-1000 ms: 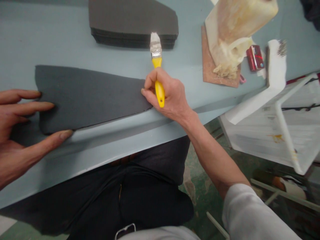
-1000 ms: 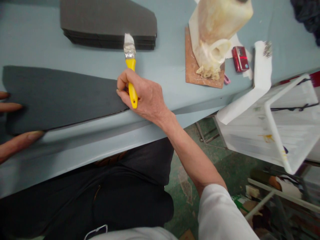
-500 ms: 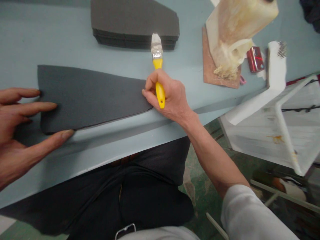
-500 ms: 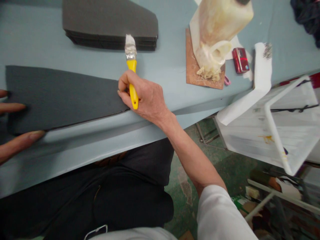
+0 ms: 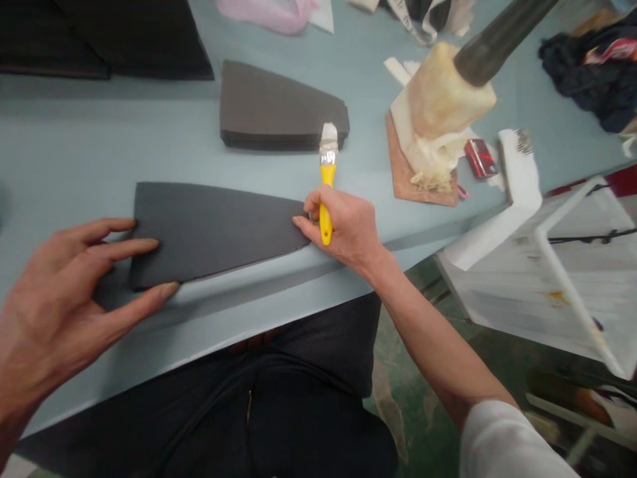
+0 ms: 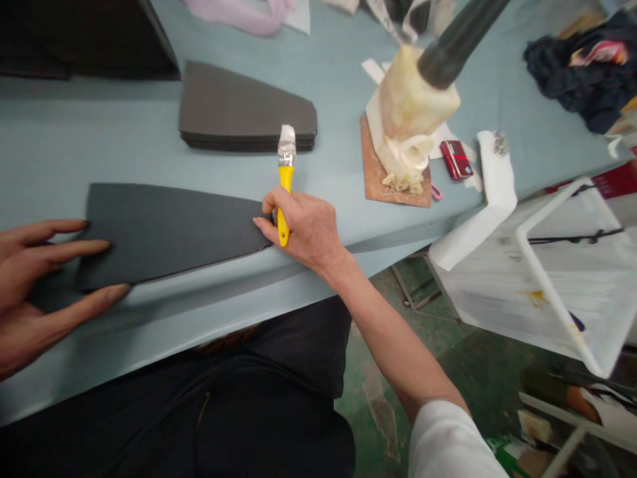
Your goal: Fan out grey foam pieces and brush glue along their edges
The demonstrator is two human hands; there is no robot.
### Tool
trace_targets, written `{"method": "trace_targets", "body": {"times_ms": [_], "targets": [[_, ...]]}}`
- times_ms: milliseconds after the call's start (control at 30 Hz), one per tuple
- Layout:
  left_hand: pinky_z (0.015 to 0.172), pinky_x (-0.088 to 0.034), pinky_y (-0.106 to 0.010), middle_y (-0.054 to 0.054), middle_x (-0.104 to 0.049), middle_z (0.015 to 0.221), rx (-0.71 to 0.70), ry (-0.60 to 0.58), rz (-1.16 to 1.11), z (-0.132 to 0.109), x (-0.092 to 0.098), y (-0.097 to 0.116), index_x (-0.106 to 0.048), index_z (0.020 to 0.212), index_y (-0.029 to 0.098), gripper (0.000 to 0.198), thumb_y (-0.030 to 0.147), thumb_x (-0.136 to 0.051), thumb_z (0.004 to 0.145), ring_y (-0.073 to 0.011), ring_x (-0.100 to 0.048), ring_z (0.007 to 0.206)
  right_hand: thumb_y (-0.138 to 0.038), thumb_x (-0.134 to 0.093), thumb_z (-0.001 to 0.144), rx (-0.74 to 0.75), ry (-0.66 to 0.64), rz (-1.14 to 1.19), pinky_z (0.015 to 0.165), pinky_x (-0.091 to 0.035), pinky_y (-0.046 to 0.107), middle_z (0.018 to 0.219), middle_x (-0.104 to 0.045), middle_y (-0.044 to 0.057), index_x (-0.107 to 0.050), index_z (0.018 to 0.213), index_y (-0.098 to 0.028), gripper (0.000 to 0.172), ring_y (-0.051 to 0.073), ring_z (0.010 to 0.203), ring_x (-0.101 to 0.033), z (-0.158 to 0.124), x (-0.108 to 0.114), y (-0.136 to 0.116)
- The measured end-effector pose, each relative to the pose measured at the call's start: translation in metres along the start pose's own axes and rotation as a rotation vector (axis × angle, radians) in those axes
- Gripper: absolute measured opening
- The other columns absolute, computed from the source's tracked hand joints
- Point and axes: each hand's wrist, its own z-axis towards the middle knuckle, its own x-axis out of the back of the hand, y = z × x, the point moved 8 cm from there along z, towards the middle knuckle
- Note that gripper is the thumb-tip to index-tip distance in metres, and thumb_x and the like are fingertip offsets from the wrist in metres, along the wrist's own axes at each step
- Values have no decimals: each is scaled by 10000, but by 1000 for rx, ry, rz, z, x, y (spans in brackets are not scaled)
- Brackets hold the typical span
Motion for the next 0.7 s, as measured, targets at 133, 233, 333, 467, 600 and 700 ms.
{"method": "trace_targets", "body": {"times_ms": [133,233,333,467,600,700], "targets": [[1295,-439,-567,-80,-595,1594,-135,82,-28,-1,6,15,-644,1324,318,410,589,-630,1017,-349,-606,1455,-371,-756,979,1,17,-42,733,-464,308,826,-767,14,-671,985,-235,161,201,781,-734,-4,2,-2],[1235,-500,-574,-109,-610,1569,-160,109,-38,-3,4,11,-654,1318,321,420,600,-635,1004,-360,-646,1403,-347,-752,972,-6,49,-62,703,-454,302,810,-771,20,-678,957,-240,132,200,744,-724,-9,4,-2],[1200,-547,-571,-97,-627,1566,-161,158,-49,-6,2,2,-681,1334,350,443,617,-657,981,-362,-670,1377,-307,-719,974,0,100,-40,675,-447,300,766,-750,18,-676,926,-242,91,200,709,-714,-12,7,-2],[1166,-591,-587,-102,-649,1557,-151,182,-74,-7,0,-4,-731,1312,353,456,635,-683,956,-388,-682,1374,-245,-654,978,17,193,11,673,-483,311,789,-774,37,-661,911,-254,68,212,705,-731,-13,17,-4],[1066,-667,-500,-93,-649,1571,-99,211,-150,-10,7,-8,-718,1338,354,461,631,-677,972,-352,-724,1325,-165,-580,969,40,258,51,639,-490,310,761,-759,26,-632,902,-260,128,197,636,-708,-11,28,-9],[911,-708,-386,-95,-675,1546,-9,196,-227,-11,14,-17,-715,1332,340,442,618,-664,992,-282,-797,1135,-165,-572,974,53,285,102,621,-500,300,740,-741,9,-618,912,-268,129,182,602,-689,-9,35,-13]]}}
